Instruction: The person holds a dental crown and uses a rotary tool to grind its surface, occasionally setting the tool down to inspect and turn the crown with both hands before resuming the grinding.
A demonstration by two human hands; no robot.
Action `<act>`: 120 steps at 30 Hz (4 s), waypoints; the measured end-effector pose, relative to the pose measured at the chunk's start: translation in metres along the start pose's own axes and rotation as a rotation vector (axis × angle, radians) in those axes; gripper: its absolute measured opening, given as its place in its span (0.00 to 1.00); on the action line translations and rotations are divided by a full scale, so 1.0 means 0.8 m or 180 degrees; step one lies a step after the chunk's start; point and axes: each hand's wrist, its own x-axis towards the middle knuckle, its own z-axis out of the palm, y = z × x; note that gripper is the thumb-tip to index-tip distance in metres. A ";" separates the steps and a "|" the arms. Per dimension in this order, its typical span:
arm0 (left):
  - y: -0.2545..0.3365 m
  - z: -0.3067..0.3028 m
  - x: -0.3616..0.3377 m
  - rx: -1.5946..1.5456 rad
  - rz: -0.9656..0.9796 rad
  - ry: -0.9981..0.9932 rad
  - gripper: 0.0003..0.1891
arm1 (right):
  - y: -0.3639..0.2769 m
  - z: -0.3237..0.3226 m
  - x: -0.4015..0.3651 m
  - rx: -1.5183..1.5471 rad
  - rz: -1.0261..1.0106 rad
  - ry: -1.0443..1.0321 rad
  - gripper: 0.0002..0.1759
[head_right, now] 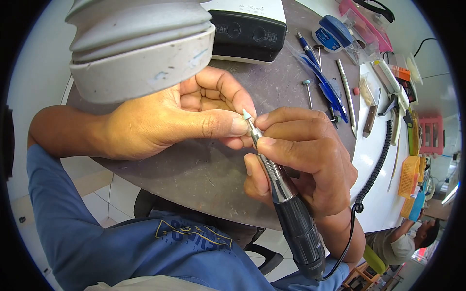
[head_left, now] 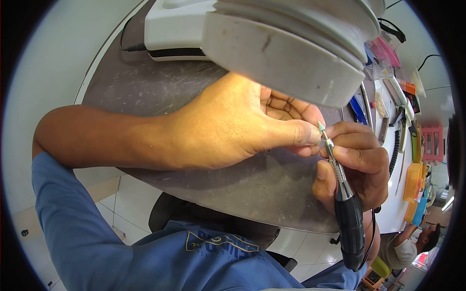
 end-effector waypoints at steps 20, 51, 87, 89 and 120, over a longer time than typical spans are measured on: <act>0.000 0.001 0.001 -0.0013 0.0063 -0.0020 0.11 | 0.000 -0.003 0.003 -0.0010 -0.0141 -0.0080 0.17; -0.009 -0.008 0.011 0.0159 0.0239 -0.0180 0.09 | 0.009 0.002 0.011 0.1485 0.1284 0.0052 0.15; -0.011 -0.007 0.010 -0.0028 0.0345 -0.0289 0.09 | 0.013 0.001 0.006 0.0371 0.0497 0.0079 0.17; -0.010 -0.007 0.009 0.0023 0.0388 -0.0289 0.09 | 0.012 -0.001 0.005 0.0348 0.0445 0.0070 0.16; -0.004 0.003 0.001 -0.0305 0.0021 -0.0050 0.05 | 0.008 -0.005 -0.005 0.0966 0.0092 0.0279 0.20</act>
